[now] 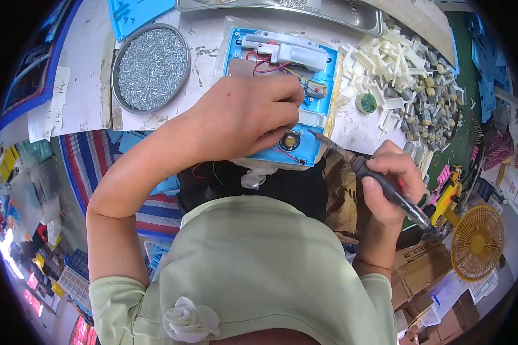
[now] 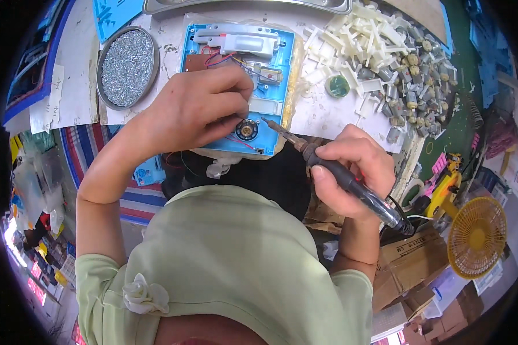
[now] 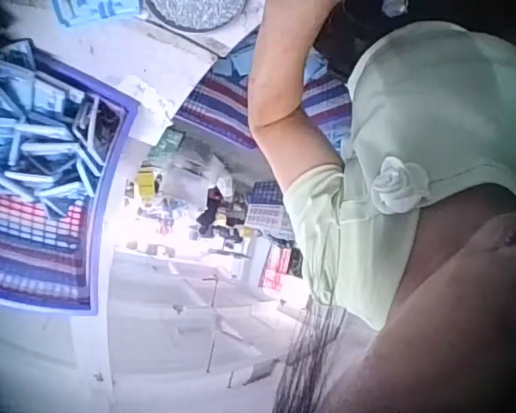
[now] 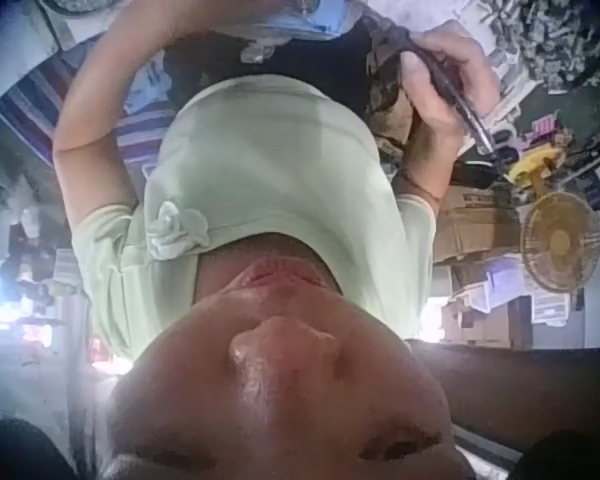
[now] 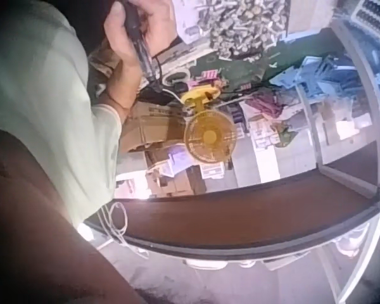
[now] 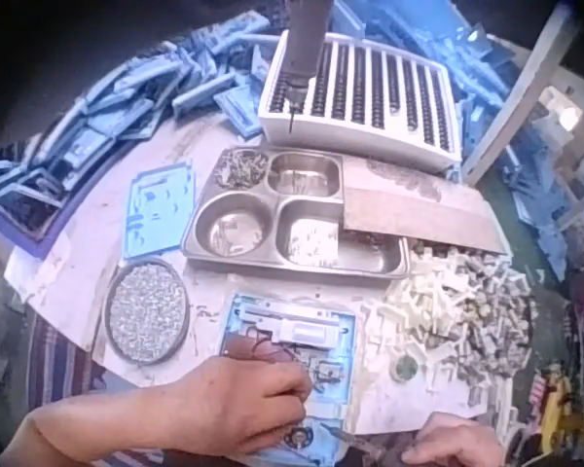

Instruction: The person is assembling an electronic component, which involves soldering wires to a small speaker and circuit board inside a blue plastic casing, and then using an electric screwdriver to secure the housing.

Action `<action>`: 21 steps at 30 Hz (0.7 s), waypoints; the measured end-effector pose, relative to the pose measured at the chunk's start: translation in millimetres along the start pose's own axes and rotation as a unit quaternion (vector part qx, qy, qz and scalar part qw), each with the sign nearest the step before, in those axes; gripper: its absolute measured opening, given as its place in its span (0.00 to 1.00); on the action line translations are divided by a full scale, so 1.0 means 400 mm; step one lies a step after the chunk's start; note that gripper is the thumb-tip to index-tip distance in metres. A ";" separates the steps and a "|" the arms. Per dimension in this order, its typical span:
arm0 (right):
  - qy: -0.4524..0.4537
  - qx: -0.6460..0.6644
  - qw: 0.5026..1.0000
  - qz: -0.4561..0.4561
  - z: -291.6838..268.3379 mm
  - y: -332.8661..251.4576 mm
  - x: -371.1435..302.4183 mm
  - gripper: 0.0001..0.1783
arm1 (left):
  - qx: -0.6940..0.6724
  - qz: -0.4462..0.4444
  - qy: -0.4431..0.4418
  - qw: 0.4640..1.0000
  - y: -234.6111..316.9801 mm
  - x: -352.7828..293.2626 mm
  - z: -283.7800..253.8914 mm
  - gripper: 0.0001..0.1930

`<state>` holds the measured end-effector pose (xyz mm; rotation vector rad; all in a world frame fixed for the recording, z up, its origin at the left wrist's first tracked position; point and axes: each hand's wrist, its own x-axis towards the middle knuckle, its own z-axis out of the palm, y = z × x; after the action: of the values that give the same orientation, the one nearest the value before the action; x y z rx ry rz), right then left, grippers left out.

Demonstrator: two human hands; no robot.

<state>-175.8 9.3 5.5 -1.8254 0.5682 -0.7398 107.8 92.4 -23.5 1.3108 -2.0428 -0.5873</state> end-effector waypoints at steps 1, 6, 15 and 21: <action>0.000 -0.003 1.000 0.000 -0.003 0.002 -0.003 0.13 | 0.003 0.000 -0.004 1.000 0.000 0.000 0.000 0.10; 0.006 0.001 1.000 -0.001 -0.008 0.005 -0.004 0.13 | 0.017 0.011 -0.037 0.999 -0.001 0.000 -0.012 0.11; 0.061 0.005 0.998 -0.001 -0.037 0.004 -0.032 0.13 | 0.028 0.049 0.016 0.998 -0.010 -0.046 -0.034 0.16; 0.348 0.049 0.936 -0.011 -0.274 -0.008 -0.166 0.14 | 0.034 0.025 -0.020 0.999 0.002 -0.050 -0.045 0.18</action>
<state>-300.3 -14.9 23.4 -1.4483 0.9426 -1.4194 126.4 110.3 -15.7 1.2935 -2.1381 -0.5290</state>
